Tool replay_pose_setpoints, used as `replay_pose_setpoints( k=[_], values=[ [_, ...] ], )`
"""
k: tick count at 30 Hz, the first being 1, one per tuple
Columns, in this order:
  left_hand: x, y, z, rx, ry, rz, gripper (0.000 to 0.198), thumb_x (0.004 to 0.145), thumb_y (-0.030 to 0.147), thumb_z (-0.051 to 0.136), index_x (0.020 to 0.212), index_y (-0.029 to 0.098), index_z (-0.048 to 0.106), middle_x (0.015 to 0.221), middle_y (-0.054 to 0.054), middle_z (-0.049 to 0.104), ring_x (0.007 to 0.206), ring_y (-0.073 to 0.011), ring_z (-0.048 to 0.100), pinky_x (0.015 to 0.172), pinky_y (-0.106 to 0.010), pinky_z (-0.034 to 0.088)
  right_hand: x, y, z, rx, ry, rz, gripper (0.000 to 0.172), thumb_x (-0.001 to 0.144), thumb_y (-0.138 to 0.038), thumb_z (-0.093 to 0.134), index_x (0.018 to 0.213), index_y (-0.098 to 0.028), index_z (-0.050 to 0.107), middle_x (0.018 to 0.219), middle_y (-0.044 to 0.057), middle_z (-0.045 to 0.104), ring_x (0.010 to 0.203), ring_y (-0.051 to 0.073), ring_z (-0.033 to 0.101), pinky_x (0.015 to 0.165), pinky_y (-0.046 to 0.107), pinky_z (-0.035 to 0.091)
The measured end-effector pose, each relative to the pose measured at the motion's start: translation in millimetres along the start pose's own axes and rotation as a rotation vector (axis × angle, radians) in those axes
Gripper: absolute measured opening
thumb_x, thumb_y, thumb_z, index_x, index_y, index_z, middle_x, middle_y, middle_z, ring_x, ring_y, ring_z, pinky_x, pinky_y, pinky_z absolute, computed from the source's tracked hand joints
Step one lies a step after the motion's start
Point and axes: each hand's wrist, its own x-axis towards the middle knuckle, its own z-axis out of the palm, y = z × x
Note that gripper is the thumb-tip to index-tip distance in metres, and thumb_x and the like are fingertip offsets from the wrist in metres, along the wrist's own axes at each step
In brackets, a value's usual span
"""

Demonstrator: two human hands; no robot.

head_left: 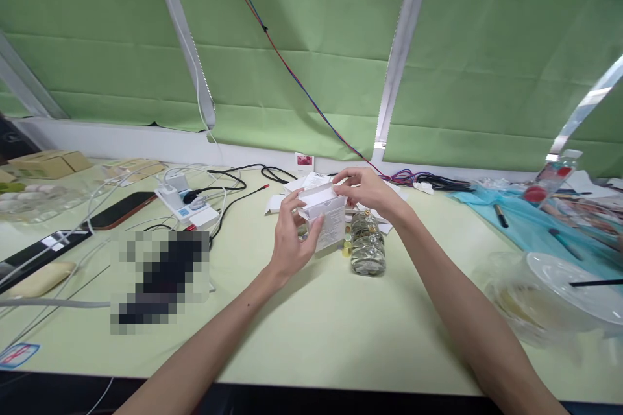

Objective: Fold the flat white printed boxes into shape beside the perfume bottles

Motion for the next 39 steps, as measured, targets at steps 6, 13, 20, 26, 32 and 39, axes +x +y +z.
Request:
replay_pose_setpoints(
  k=[6, 13, 20, 26, 32, 39],
  values=[
    [0.1, 0.9, -1.4, 0.002, -0.025, -0.02, 0.026, 0.099, 0.037, 0.062, 0.112, 0.022, 0.045, 0.144, -0.019, 0.048, 0.102, -0.0178, 0.068, 0.07, -0.029, 0.063, 2.0, 7.1, -3.4, 0.116, -0.138, 0.027, 0.018, 0.084, -0.012, 0.072, 0.101, -0.015, 0.067, 0.072, 0.0, 0.067, 0.05, 0.009, 0.057, 0.049, 0.023, 0.048],
    [0.0, 2.0, -2.5, 0.044, -0.031, 0.002, 0.023, 0.1, 0.035, 0.06, 0.114, 0.022, 0.047, 0.145, -0.019, 0.047, 0.098, -0.018, 0.068, 0.065, -0.029, 0.061, 6.8, 14.9, -5.4, 0.159, -0.216, 0.055, 0.038, 0.071, 0.0, 0.063, 0.105, -0.017, 0.067, 0.076, 0.0, 0.068, 0.05, 0.008, 0.057, 0.049, 0.021, 0.046],
    [1.4, 3.1, -3.4, 0.111, 0.016, 0.065, 0.034, 0.097, 0.033, 0.064, 0.124, 0.023, 0.047, 0.144, -0.019, 0.044, 0.14, -0.033, 0.048, 0.076, -0.035, 0.061, 6.5, 12.3, -6.9, 0.226, -0.195, -0.016, 0.034, 0.07, -0.006, 0.066, 0.102, -0.017, 0.066, 0.078, 0.0, 0.067, 0.051, 0.008, 0.055, 0.049, 0.021, 0.044],
    [2.7, 3.0, -4.7, 0.185, 0.16, 0.165, 0.038, 0.094, 0.029, 0.064, 0.126, 0.024, 0.045, 0.133, -0.015, 0.047, 0.133, -0.0293, 0.05, 0.097, -0.046, 0.055, 6.8, 7.1, -6.6, 0.274, -0.028, -0.076, 0.025, 0.073, -0.008, 0.069, 0.097, -0.016, 0.065, 0.082, 0.002, 0.068, 0.052, 0.007, 0.054, 0.05, 0.023, 0.046],
    [5.5, 13.7, -7.5, 0.18, 0.254, 0.392, 0.017, 0.089, 0.014, 0.064, 0.1, 0.021, 0.054, 0.09, -0.003, 0.053, 0.077, -0.0153, 0.051, 0.065, -0.029, 0.046, 8.7, 3.9, -4.4, 0.282, 0.12, -0.123, 0.019, 0.077, -0.008, 0.068, 0.094, -0.016, 0.064, 0.079, 0.0, 0.067, 0.048, 0.007, 0.055, 0.048, 0.023, 0.047],
    [-20.4, 21.4, 10.7, 0.073, -0.149, 0.576, 0.02, 0.091, 0.01, 0.057, 0.076, 0.02, 0.049, 0.065, 0.003, 0.053, 0.056, -0.0102, 0.047, 0.05, -0.025, 0.034, 8.6, 3.1, -2.4, 0.26, 0.216, -0.161, 0.016, 0.079, -0.008, 0.065, 0.092, -0.016, 0.065, 0.08, 0.0, 0.067, 0.045, 0.007, 0.059, 0.046, 0.022, 0.049]
  ],
)
